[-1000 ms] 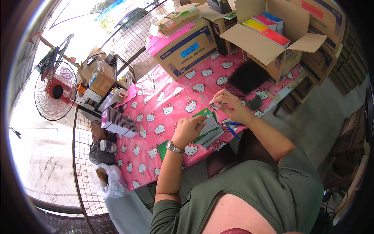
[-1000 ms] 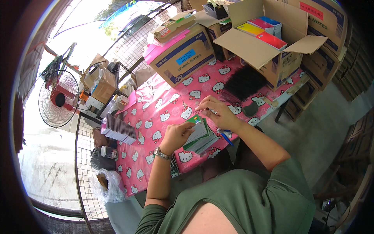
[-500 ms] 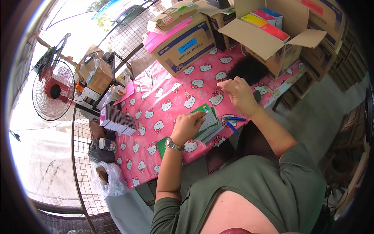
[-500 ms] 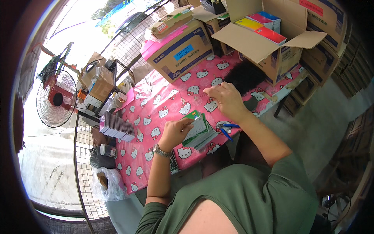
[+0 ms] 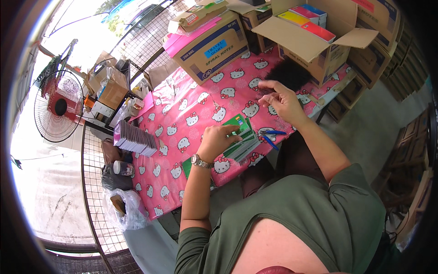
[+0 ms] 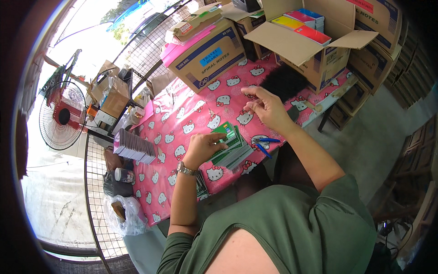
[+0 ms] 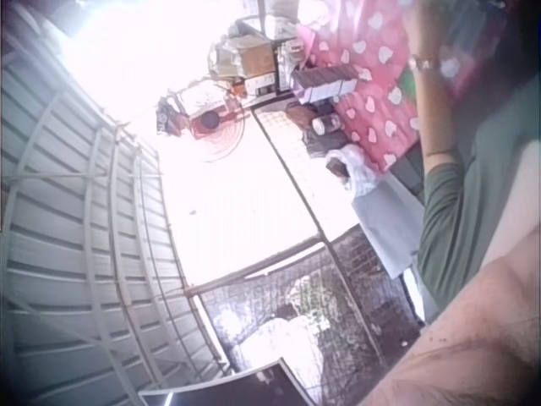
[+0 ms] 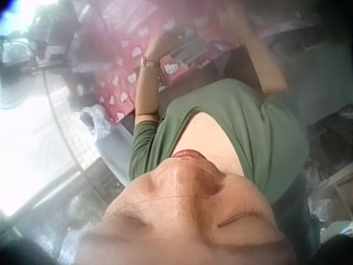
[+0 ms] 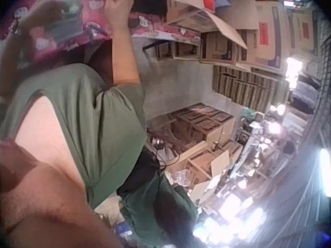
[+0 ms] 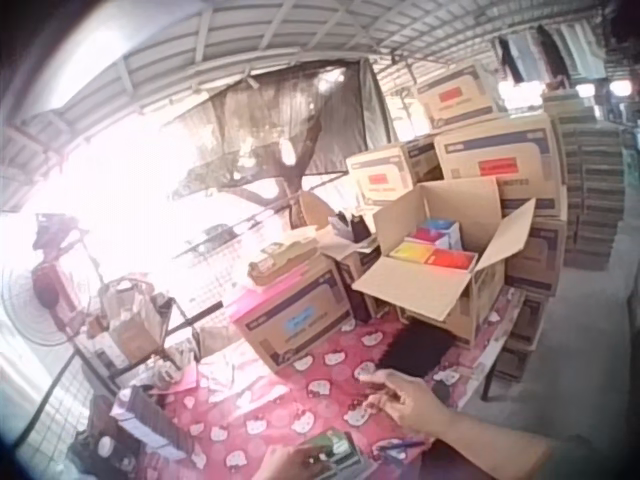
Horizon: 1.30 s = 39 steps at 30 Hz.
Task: The person assembles spiral-bound notebooks by threading plastic coils through punched holes in notebook covers and paper stacks, then using pliers to trim and crimp the ends of the coils.
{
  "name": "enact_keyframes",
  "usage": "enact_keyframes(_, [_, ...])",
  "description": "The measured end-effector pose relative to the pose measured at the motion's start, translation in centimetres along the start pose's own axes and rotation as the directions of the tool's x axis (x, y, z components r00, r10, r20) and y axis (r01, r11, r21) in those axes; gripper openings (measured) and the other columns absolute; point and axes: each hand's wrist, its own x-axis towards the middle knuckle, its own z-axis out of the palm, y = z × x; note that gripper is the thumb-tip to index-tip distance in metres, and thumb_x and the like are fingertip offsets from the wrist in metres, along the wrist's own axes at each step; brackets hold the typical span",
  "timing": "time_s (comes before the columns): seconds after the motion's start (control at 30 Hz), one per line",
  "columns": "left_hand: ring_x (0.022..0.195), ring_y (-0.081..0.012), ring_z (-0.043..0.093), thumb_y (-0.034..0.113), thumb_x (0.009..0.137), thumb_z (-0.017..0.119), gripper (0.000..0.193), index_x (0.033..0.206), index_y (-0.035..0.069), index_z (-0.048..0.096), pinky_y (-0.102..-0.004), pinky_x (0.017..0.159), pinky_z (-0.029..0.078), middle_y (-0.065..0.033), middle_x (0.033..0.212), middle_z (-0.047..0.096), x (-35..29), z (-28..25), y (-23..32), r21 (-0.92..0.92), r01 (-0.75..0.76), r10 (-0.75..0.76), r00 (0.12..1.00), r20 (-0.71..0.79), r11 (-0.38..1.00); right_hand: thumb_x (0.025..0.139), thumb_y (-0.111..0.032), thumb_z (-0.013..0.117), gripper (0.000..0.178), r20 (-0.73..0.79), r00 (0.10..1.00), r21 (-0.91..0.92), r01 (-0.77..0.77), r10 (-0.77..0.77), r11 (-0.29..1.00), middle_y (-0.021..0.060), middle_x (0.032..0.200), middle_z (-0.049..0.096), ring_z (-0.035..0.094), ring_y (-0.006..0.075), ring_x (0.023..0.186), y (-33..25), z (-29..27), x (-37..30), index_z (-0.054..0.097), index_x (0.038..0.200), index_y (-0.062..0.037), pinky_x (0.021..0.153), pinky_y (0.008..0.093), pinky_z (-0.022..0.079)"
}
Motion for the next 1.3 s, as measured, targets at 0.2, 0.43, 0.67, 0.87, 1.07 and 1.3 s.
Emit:
enact_keyframes(0.2, [0.08, -0.0235, 0.073, 0.035, 0.077, 0.08, 0.042, 0.112, 0.014, 0.074, -0.036, 0.076, 0.057, -0.0108, 0.091, 0.075, 0.1, 0.3, 1.1, 0.181, -0.066, 0.063, 0.998, 0.022, 0.981, 0.092, 0.004, 0.052, 0.048, 0.026, 0.997, 0.099, -0.075, 0.073, 0.992, 0.0065, 0.11, 0.064, 0.059, 0.0085, 0.079, 4.3, 0.6, -1.8, 0.05, 0.139, -0.0034, 0.069, 0.0225, 0.05])
enact_keyframes(0.43, [0.077, -0.0249, 0.073, 0.026, 0.081, 0.076, 0.033, 0.111, 0.012, 0.074, -0.0351, 0.072, 0.057, -0.0116, 0.086, 0.074, 0.1, -0.5, -0.3, 0.001, -0.026, 0.026, 0.998, 0.058, 1.0, 0.097, -0.016, 0.058, 0.031, 0.237, 0.809, 0.106, -0.571, 0.537, 0.814, 0.0064, 0.098, 0.069, 0.058, 0.0083, 0.084, 3.0, 1.8, -3.9, 0.063, 0.124, -0.0016, 0.072, 0.0265, 0.048])
enact_keyframes(0.67, [0.08, -0.0299, 0.07, 0.011, 0.091, 0.06, 0.021, 0.11, 0.007, 0.068, -0.0392, 0.072, 0.054, -0.0127, 0.088, 0.071, 0.1, -3.1, 2.9, 0.215, -0.004, 0.024, 0.995, -0.093, 0.977, 0.094, -0.012, 0.064, 0.023, 0.333, 0.94, -0.271, 0.169, -0.072, 0.948, 0.0085, 0.1, 0.065, 0.062, 0.0207, 0.085, 1.5, 1.4, -0.2, 0.07, 0.115, -0.0069, 0.076, 0.0331, 0.051])
enact_keyframes(0.87, [0.097, -0.0304, 0.06, 0.005, 0.091, 0.053, 0.021, 0.111, 0.006, 0.057, -0.0437, 0.089, 0.042, -0.0126, 0.098, 0.064, 0.4, 0.1, 2.3, 0.247, -0.057, 0.127, 0.952, -0.278, 0.967, 0.088, -0.002, 0.067, 0.021, 0.317, 0.912, -0.259, 0.348, -0.261, 0.901, 0.0085, 0.095, 0.062, 0.063, 0.0245, 0.091, 0.7, 1.9, 1.3, 0.072, 0.107, -0.0092, 0.076, 0.0361, 0.052])
enact_keyframes(1.07, [0.093, -0.0303, 0.061, 0.008, 0.091, 0.054, 0.017, 0.107, 0.004, 0.059, -0.0429, 0.087, 0.041, -0.0132, 0.095, 0.064, 0.4, 0.9, 2.4, 0.231, -0.082, 0.165, 0.915, -0.367, 0.97, 0.085, 0.005, 0.065, 0.027, 0.365, 0.895, -0.289, 0.371, -0.257, 0.883, 0.0084, 0.092, 0.061, 0.063, 0.0239, 0.087, 0.9, 1.6, 1.0, 0.071, 0.108, -0.0066, 0.076, 0.0354, 0.052])
enact_keyframes(1.3, [0.092, -0.0304, 0.061, 0.009, 0.091, 0.054, 0.018, 0.107, 0.004, 0.06, -0.0426, 0.087, 0.041, -0.0129, 0.094, 0.065, 0.5, 0.7, 2.2, 0.205, -0.071, 0.143, 0.922, -0.359, 0.976, 0.086, 0.01, 0.056, 0.035, 0.394, 0.908, -0.146, 0.219, -0.146, 0.965, 0.0111, 0.086, 0.064, 0.063, 0.0215, 0.08, 0.7, 1.2, 1.7, 0.07, 0.112, -0.006, 0.075, 0.0338, 0.051])
